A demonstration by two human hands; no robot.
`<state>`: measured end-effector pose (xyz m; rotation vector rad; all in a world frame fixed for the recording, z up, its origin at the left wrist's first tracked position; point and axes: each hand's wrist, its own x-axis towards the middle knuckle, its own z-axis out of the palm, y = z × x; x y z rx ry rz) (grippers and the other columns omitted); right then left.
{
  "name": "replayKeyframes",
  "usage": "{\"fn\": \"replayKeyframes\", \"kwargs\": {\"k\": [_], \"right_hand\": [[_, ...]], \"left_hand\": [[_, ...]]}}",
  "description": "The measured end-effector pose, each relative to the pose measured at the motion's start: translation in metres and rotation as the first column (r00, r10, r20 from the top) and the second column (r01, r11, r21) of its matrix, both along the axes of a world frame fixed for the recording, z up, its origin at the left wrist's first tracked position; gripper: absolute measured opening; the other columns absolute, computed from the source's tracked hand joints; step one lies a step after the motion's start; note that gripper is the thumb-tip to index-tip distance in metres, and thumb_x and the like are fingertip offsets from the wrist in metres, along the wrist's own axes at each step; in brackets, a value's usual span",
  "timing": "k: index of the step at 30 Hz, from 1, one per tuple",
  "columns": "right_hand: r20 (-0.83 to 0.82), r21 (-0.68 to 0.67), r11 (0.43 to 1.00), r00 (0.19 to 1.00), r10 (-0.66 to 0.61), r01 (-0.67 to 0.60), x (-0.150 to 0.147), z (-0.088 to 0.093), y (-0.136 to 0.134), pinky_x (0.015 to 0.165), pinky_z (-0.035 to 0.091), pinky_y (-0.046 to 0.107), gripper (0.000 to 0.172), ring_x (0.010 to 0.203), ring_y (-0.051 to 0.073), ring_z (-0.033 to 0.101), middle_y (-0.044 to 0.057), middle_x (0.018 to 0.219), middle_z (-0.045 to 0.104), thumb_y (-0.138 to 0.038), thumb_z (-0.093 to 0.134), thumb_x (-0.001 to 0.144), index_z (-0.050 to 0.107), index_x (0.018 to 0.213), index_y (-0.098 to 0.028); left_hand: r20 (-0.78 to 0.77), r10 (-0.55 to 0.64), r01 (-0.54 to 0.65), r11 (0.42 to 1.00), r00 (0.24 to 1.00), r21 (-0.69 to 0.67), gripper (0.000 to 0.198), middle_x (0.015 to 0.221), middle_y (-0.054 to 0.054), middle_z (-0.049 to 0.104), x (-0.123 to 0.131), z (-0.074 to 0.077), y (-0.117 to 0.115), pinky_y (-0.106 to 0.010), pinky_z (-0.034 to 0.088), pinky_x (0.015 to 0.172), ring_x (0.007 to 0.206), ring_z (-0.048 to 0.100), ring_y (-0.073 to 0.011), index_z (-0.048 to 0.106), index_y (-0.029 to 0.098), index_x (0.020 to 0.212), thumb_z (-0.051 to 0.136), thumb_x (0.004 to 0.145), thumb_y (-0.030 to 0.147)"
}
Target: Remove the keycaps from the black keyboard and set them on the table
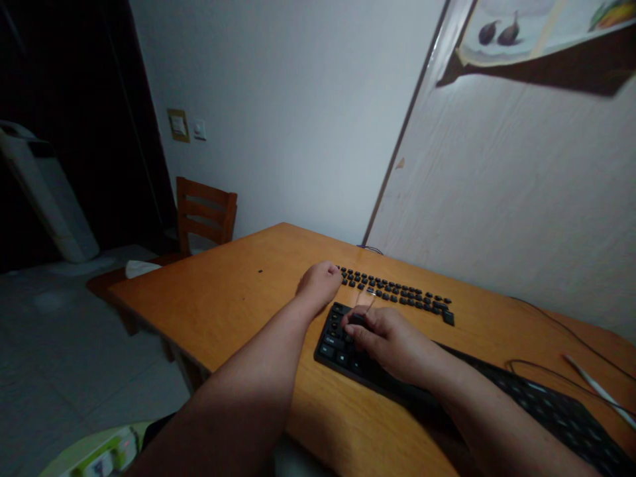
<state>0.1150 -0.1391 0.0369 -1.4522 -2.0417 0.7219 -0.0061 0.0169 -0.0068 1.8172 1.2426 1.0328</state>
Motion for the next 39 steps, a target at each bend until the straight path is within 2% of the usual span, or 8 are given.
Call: {"fn": "replayKeyframes", "kwargs": {"k": [6,11,16,21,26,31,39], "right_hand": [[-0.072,-0.123,0.992,0.996,-0.046,0.037,-0.008,-0.007,0.001,0.049,0.037,0.021,0.022,0.055,0.010,0.050,-0.003,0.065,0.053,-0.036,0.044,0.093,0.056,0.084,-0.020],[-0.195,-0.279,0.955,0.967,-0.162,0.104,-0.012,-0.004,-0.001,0.042,0.036,0.019,0.022,0.048,0.009,0.047,-0.004,0.061,0.051,-0.040,0.049,0.089,0.055,0.084,-0.020],[-0.142,-0.191,0.947,0.947,-0.287,0.259,-0.016,-0.006,0.003,0.040,0.033,0.020,0.037,0.046,0.010,0.049,-0.002,0.055,0.054,-0.052,0.047,0.088,0.057,0.076,-0.018],[-0.107,-0.096,0.930,0.925,-0.363,0.354,-0.017,-0.013,0.007,0.042,0.032,0.021,0.027,0.044,0.011,0.050,-0.002,0.051,0.056,-0.037,0.047,0.087,0.055,0.069,-0.019],[-0.165,-0.038,0.907,0.892,-0.420,0.420,-0.016,-0.014,0.006,0.041,0.032,0.022,0.019,0.042,0.011,0.049,-0.003,0.048,0.055,-0.030,0.049,0.082,0.051,0.066,-0.020],[-0.274,-0.114,0.883,0.840,-0.468,0.455,-0.014,-0.015,0.006,0.039,0.033,0.022,0.019,0.038,0.011,0.048,-0.003,0.045,0.055,-0.028,0.049,0.079,0.047,0.061,-0.021],[-0.456,-0.245,0.841,0.708,-0.539,0.482,-0.007,-0.012,0.008,0.035,0.026,0.021,0.021,0.037,0.010,0.042,0.000,0.049,0.058,-0.033,0.050,0.079,0.050,0.063,-0.019]], "left_hand": [[-0.031,-0.016,0.020,0.991,0.999,0.135,0.015,0.073,-0.002,0.065,0.004,-0.005,0.001,-0.023,0.040,0.059,0.067,0.055,-0.0134,0.067,0.017,0.079,0.054,0.079,0.024],[-0.033,-0.006,0.013,0.980,0.999,0.196,0.017,0.072,-0.001,0.065,0.006,-0.009,0.003,-0.023,0.038,0.058,0.065,0.054,-0.0131,0.067,0.018,0.077,0.052,0.079,0.025],[-0.068,-0.009,0.022,0.981,0.998,0.192,0.018,0.074,-0.001,0.066,0.005,-0.007,0.002,-0.023,0.037,0.056,0.064,0.053,-0.0134,0.068,0.020,0.078,0.052,0.079,0.028],[-0.072,-0.018,0.032,0.980,0.997,0.197,0.019,0.075,-0.002,0.066,0.006,-0.008,0.001,-0.023,0.037,0.057,0.064,0.053,-0.0134,0.068,0.019,0.079,0.051,0.079,0.027],[-0.034,-0.065,0.069,0.982,0.997,0.174,0.016,0.073,-0.002,0.065,0.007,-0.007,-0.002,-0.022,0.036,0.055,0.062,0.051,-0.0130,0.067,0.019,0.078,0.052,0.077,0.025],[0.000,-0.098,0.097,0.983,0.995,0.157,0.016,0.069,-0.001,0.062,0.009,-0.003,-0.007,-0.022,0.034,0.054,0.061,0.049,-0.0125,0.067,0.017,0.077,0.052,0.075,0.023],[0.043,-0.257,0.255,0.966,0.965,0.048,0.016,0.062,0.001,0.057,0.011,0.004,-0.017,-0.021,0.031,0.050,0.056,0.048,-0.0106,0.065,0.015,0.078,0.052,0.071,0.021]]}}
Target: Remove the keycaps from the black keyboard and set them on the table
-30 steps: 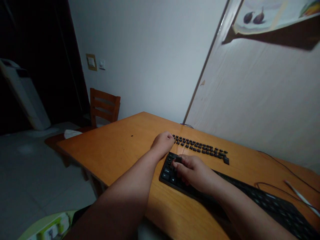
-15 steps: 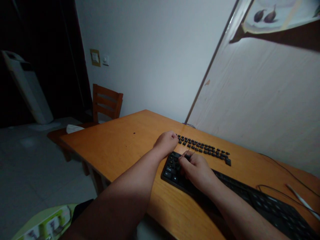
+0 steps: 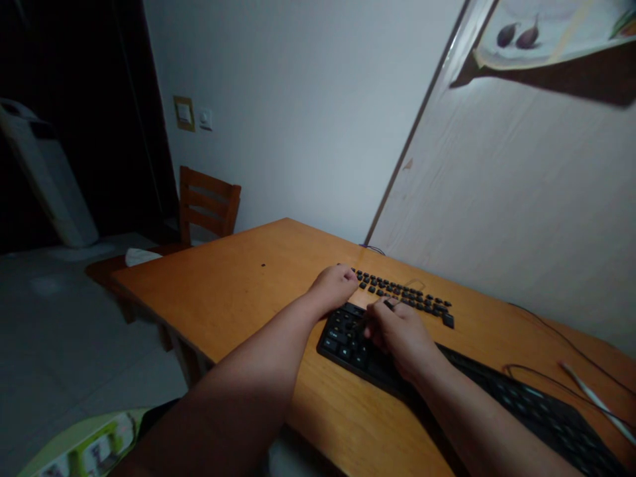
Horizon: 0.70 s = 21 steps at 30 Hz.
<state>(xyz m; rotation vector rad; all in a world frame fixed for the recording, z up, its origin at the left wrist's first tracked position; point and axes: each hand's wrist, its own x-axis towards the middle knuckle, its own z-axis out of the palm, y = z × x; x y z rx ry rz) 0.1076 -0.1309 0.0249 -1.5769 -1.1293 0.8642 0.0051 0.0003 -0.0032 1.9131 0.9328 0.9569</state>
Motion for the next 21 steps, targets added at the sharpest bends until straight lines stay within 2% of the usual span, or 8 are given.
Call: {"fn": "replayKeyframes", "kwargs": {"k": [4,7,10,15,21], "right_hand": [[-0.040,0.101,0.993,0.997,-0.062,0.066,0.008,0.001,0.004,0.035,0.030,0.022,0.022,0.039,0.011,0.044,0.001,0.053,0.061,-0.039,0.054,0.079,0.053,0.068,-0.020],[0.021,0.225,0.967,0.991,-0.132,0.124,0.014,0.002,0.006,0.041,0.038,0.025,0.026,0.046,0.014,0.051,0.003,0.061,0.064,-0.042,0.054,0.081,0.055,0.066,-0.020],[0.083,0.318,0.937,0.980,-0.180,0.146,0.019,0.003,0.007,0.045,0.043,0.026,0.034,0.052,0.015,0.054,0.005,0.067,0.064,-0.044,0.053,0.083,0.055,0.060,-0.019],[0.017,0.309,0.941,0.989,-0.147,0.134,0.018,0.003,0.009,0.050,0.048,0.026,0.030,0.055,0.015,0.057,0.005,0.073,0.066,-0.046,0.057,0.082,0.057,0.069,-0.019],[-0.049,0.282,0.952,0.993,-0.106,0.116,0.011,0.003,0.008,0.055,0.054,0.029,0.034,0.059,0.018,0.062,0.006,0.078,0.069,-0.050,0.060,0.081,0.061,0.093,-0.018]], "left_hand": [[0.127,-0.106,0.126,0.980,0.986,-0.157,0.017,0.065,0.000,0.059,-0.001,0.007,-0.008,-0.019,0.032,0.048,0.053,0.048,-0.0087,0.063,0.014,0.082,0.053,0.072,0.022],[0.246,-0.197,0.265,0.922,0.949,-0.284,0.017,0.070,-0.002,0.062,-0.002,0.014,-0.014,-0.018,0.034,0.047,0.052,0.049,-0.0072,0.062,0.013,0.085,0.053,0.073,0.021],[0.316,-0.248,0.357,0.863,0.916,-0.357,0.014,0.071,-0.003,0.062,-0.004,0.020,-0.018,-0.018,0.040,0.051,0.055,0.054,-0.0072,0.062,0.012,0.083,0.053,0.073,0.016],[0.392,-0.278,0.433,0.811,0.877,-0.393,0.017,0.069,-0.002,0.062,-0.004,0.020,-0.021,-0.020,0.045,0.058,0.059,0.058,-0.0083,0.061,0.012,0.088,0.059,0.071,0.012],[0.388,-0.287,0.424,0.841,0.876,-0.336,0.022,0.070,0.001,0.058,-0.005,0.017,-0.021,-0.019,0.040,0.053,0.058,0.054,-0.0074,0.057,0.014,0.086,0.066,0.066,0.012]]}}
